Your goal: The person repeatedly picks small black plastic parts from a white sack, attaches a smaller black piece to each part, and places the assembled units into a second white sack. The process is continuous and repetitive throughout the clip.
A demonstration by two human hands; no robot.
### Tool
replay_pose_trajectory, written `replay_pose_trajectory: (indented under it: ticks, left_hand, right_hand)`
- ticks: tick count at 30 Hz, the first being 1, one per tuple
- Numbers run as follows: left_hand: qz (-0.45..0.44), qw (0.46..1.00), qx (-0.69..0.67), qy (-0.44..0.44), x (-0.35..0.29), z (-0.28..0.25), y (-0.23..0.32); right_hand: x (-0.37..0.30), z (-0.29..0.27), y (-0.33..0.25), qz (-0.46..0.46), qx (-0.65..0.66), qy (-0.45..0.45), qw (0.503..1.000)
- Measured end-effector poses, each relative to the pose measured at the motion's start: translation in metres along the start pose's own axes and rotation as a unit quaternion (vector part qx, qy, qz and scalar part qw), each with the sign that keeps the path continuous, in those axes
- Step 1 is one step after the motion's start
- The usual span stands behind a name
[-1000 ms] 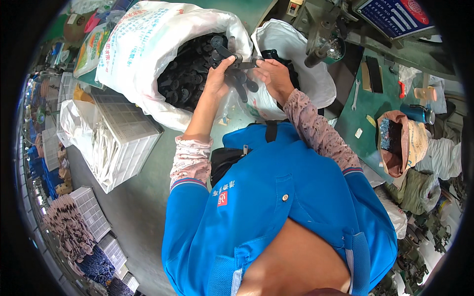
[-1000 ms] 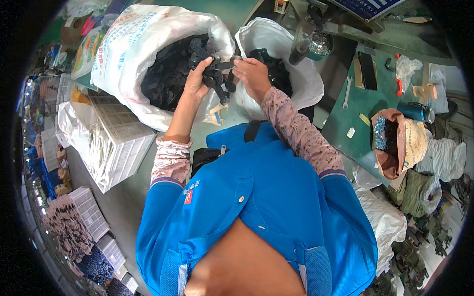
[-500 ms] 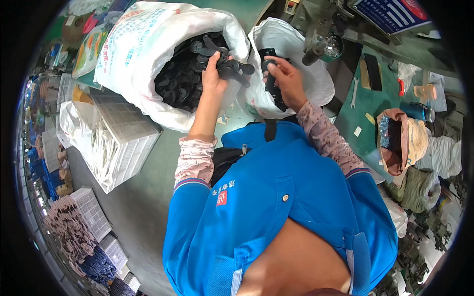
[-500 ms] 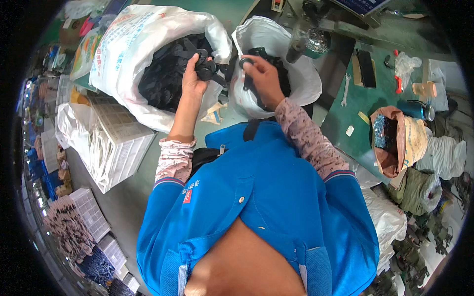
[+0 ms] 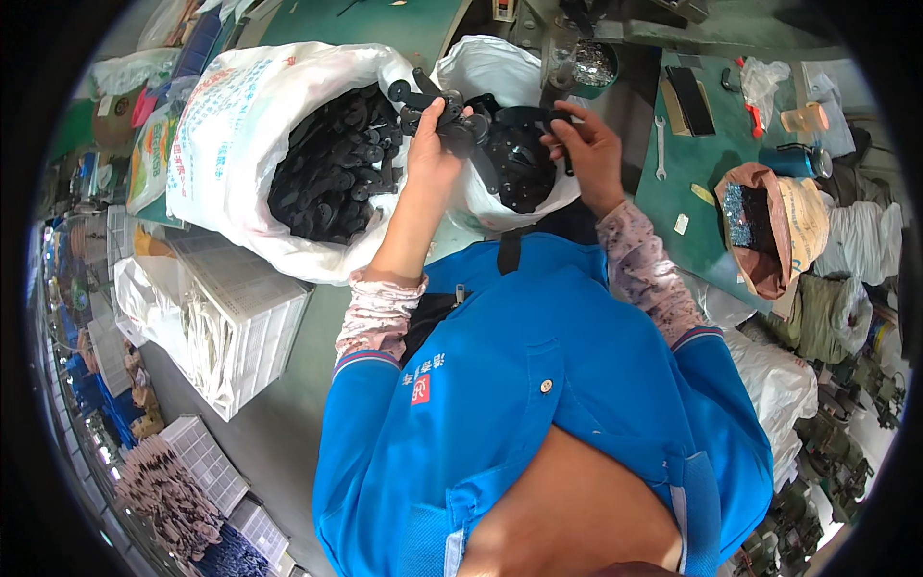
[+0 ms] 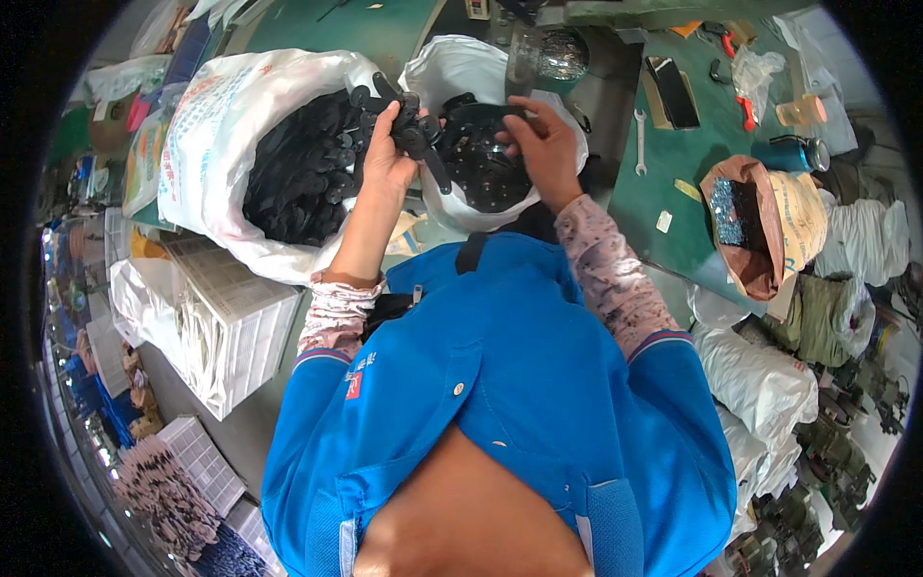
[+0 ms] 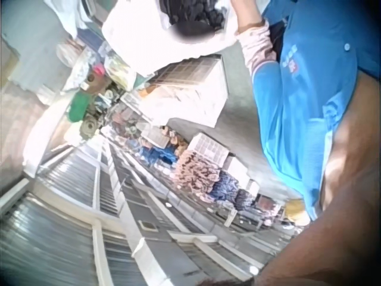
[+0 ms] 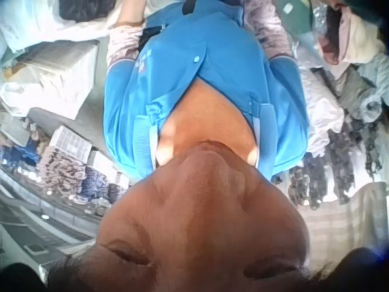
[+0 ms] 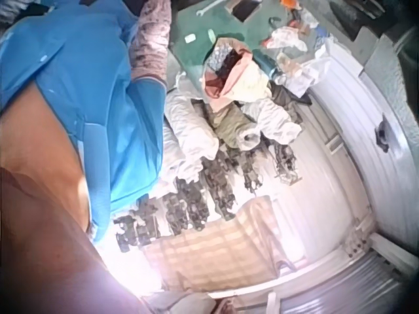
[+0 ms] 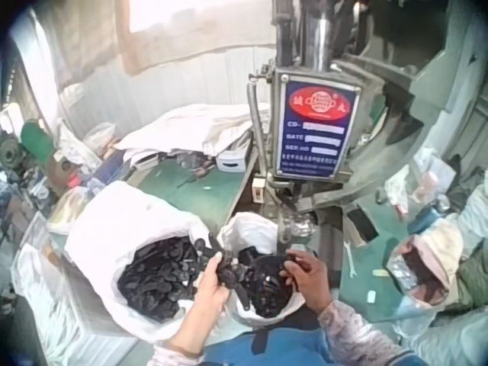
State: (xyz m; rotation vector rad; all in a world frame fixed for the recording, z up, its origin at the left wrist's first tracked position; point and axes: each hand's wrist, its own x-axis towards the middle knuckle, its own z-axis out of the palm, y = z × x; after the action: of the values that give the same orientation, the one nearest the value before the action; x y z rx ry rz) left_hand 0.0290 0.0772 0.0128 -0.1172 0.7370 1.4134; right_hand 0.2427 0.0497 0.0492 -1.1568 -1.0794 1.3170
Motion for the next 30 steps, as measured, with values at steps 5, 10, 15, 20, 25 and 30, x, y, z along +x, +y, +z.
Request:
replay_pose_trajectory:
  ticks: [5,10,15,20,25,30]
  left_hand:
    - [-0.053,0.997,0.026,-0.054,-0.002,0.013,-0.015]
    - [-0.043,0.995,0.074,-0.057,-0.007,0.020,-0.019]
    - [-0.031,0.994,0.089,-0.059,-0.010,0.023,-0.025]
    - [-0.001,0.993,0.099,-0.069,-0.012,0.029,-0.024]
    - [0.000,0.993,0.101,-0.063,-0.007,0.027,-0.028]
    - [-0.005,0.989,0.138,-0.062,-0.017,0.038,-0.038]
  right_hand:
    - [0.017,-0.027,-0.043,-0.056,-0.061,-0.024,0.996]
    - [0.037,-0.023,-0.068,-0.130,-0.053,-0.072,0.987]
    - [0.060,-0.016,-0.086,-0.029,-0.098,-0.083,0.991]
    - [0.059,-0.019,-0.060,-0.010,-0.041,-0.081,0.996]
    - [-0.002,-0.008,-0.024,0.170,-0.040,-0.136,0.975]
    - [-0.030,0.013,0.000,0.190,0.057,-0.218,0.956]
